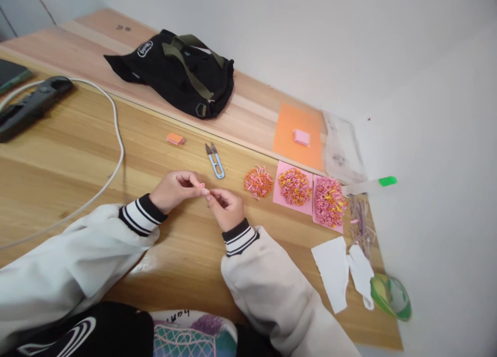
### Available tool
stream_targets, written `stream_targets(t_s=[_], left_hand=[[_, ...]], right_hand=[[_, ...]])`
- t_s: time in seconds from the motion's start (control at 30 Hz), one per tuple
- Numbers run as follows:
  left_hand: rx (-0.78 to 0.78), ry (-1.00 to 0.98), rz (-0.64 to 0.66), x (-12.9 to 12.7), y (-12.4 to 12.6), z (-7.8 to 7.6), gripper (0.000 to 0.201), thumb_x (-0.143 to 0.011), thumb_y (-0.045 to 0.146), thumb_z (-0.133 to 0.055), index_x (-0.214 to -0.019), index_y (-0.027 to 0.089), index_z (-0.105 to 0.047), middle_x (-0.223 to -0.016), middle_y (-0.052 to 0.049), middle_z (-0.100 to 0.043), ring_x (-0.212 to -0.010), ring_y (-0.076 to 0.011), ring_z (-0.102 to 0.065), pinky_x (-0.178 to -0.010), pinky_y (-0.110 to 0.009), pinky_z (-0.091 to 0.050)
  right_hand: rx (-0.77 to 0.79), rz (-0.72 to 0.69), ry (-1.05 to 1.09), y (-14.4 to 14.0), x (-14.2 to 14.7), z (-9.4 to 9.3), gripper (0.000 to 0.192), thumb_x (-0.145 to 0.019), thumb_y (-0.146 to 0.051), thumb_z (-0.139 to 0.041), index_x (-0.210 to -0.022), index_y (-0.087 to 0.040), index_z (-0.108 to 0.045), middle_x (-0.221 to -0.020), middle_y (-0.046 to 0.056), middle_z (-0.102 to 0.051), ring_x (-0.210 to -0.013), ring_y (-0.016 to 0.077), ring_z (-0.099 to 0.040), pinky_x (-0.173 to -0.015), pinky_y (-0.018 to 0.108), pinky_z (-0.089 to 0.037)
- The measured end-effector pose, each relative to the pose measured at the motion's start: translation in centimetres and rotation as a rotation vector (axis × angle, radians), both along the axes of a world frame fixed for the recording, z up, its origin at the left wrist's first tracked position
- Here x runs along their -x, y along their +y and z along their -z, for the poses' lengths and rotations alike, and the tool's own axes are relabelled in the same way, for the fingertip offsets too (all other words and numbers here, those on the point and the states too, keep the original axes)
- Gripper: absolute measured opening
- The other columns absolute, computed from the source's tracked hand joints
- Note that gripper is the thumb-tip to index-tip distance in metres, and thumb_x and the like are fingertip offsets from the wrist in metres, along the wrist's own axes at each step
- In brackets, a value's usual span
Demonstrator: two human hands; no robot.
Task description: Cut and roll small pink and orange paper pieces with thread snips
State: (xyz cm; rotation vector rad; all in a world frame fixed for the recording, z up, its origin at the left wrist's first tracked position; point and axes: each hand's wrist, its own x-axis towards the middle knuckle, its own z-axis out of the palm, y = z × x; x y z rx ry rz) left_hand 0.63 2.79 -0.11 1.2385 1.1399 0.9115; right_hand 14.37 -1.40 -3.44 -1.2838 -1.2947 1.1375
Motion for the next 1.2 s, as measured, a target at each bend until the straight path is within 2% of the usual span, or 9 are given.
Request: stream_targets(t_s=[0.33,0.6,0.93,1.2], left_hand=[[-0.014,0.006,0.038,-0.09,-0.17,0.37,0.027,-0.043,0.032,-0.078,-0.054,0.015,-0.061,-0.058,-0.001,-0.062,-0.055,-0.0105,-0.054,-0.053,-0.021,-0.045],[-0.032,-0.003,0.103,0.12,0.06,0.05,0.020,-0.050,0.033,-0.075,-0.061,0.017,-0.069,-0.069,-0.003,-0.067,-0.066,-0.0144,-0.060,-0.064,-0.025,-0.049],[-0.091,-0.063,0.168,0.33,0.15,0.36,0.012,-0.060,0.029,-0.070,-0.064,0.018,-0.071,-0.067,-0.002,-0.065,-0.064,-0.0122,-0.059,-0.062,-0.022,-0.048],[-0.095,-0.097,0.139,0.30,0.10,0.52,0.008,-0.057,0.024,-0.072,-0.056,0.017,-0.068,-0.062,-0.001,-0.062,-0.059,-0.0098,-0.056,-0.057,-0.020,-0.046]], right_hand=[[-0.001,0.035,0.080,0.01,0.04,-0.91,0.017,-0.068,-0.031,-0.059,-0.073,-0.016,-0.065,-0.057,0.000,-0.059,-0.049,0.0096,-0.049,-0.049,0.023,-0.043],[-0.013,0.049,0.104,0.08,-0.02,-0.73,0.013,-0.068,-0.027,-0.058,-0.071,-0.015,-0.062,-0.054,-0.001,-0.055,-0.046,0.0082,-0.045,-0.045,0.022,-0.038],[0.018,0.037,0.000,0.05,0.02,-0.49,0.018,-0.068,-0.032,-0.057,-0.071,-0.015,-0.062,-0.054,-0.001,-0.055,-0.046,0.0081,-0.044,-0.044,0.020,-0.038],[0.020,0.010,-0.050,0.05,-0.02,-0.27,0.018,-0.069,-0.031,-0.056,-0.073,-0.015,-0.063,-0.054,-0.002,-0.055,-0.045,0.0076,-0.045,-0.045,0.020,-0.038]])
